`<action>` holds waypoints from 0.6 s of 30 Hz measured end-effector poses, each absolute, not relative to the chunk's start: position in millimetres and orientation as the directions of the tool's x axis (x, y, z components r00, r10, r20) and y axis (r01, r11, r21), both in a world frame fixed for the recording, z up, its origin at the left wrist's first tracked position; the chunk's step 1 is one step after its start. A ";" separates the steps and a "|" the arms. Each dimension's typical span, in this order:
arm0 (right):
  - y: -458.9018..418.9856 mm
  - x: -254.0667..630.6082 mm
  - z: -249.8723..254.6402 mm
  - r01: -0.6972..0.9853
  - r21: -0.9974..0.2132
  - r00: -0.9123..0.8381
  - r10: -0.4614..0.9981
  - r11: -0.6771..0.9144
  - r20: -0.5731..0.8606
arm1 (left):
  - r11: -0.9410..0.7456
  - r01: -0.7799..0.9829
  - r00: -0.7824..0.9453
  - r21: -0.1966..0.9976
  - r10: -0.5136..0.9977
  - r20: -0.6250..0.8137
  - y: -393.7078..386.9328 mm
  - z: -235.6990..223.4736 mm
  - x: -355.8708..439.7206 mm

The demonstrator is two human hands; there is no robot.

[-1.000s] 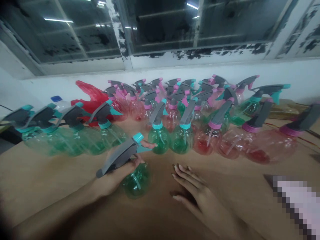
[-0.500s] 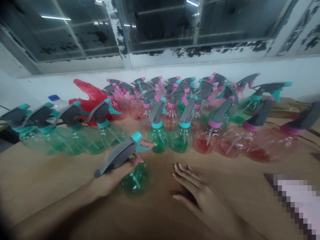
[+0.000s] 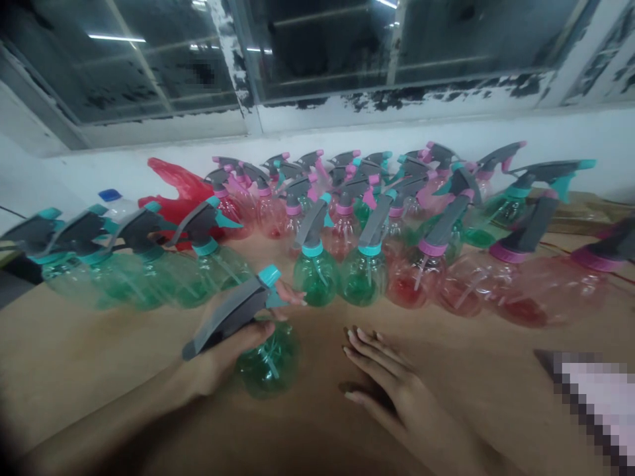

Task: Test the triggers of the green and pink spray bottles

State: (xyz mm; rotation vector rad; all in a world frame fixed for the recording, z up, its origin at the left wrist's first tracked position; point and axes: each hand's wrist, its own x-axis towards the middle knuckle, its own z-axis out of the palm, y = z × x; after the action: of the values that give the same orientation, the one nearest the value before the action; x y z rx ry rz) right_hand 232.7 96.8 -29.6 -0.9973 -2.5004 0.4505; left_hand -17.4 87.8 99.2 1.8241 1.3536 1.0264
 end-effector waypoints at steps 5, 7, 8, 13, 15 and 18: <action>97.6 234.2 -33.2 0.587 -0.398 -0.665 0.700 0.705 0.259 | -0.338 0.457 0.200 0.823 0.940 0.276 89.1 107.1 -15.8; 97.6 235.0 -33.9 0.594 -0.377 -0.673 0.696 0.711 0.251 | -0.345 0.461 0.207 0.818 0.938 0.279 89.6 106.7 -16.5; 97.6 235.4 -34.2 0.596 -0.366 -0.678 0.692 0.714 0.247 | -0.346 0.464 0.209 0.815 0.937 0.278 89.8 106.1 -16.9; 97.3 235.5 -34.9 0.602 -0.337 -0.688 0.685 0.724 0.241 | -0.324 0.463 0.216 0.825 0.944 0.250 89.4 104.5 -17.2; 97.3 235.0 -34.5 0.601 -0.333 -0.691 0.682 0.727 0.242 | -0.316 0.450 0.208 0.835 0.947 0.246 89.1 105.1 -16.6; 97.4 234.4 -33.4 0.604 -0.340 -0.684 0.687 0.721 0.243 | -0.319 0.440 0.212 0.840 0.945 0.248 89.0 105.2 -16.6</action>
State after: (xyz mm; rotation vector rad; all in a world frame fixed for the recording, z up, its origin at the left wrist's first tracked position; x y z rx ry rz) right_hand 234.4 97.4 -33.4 -1.0029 -2.5739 0.3303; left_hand -16.6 89.0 105.2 1.8648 1.2822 1.0372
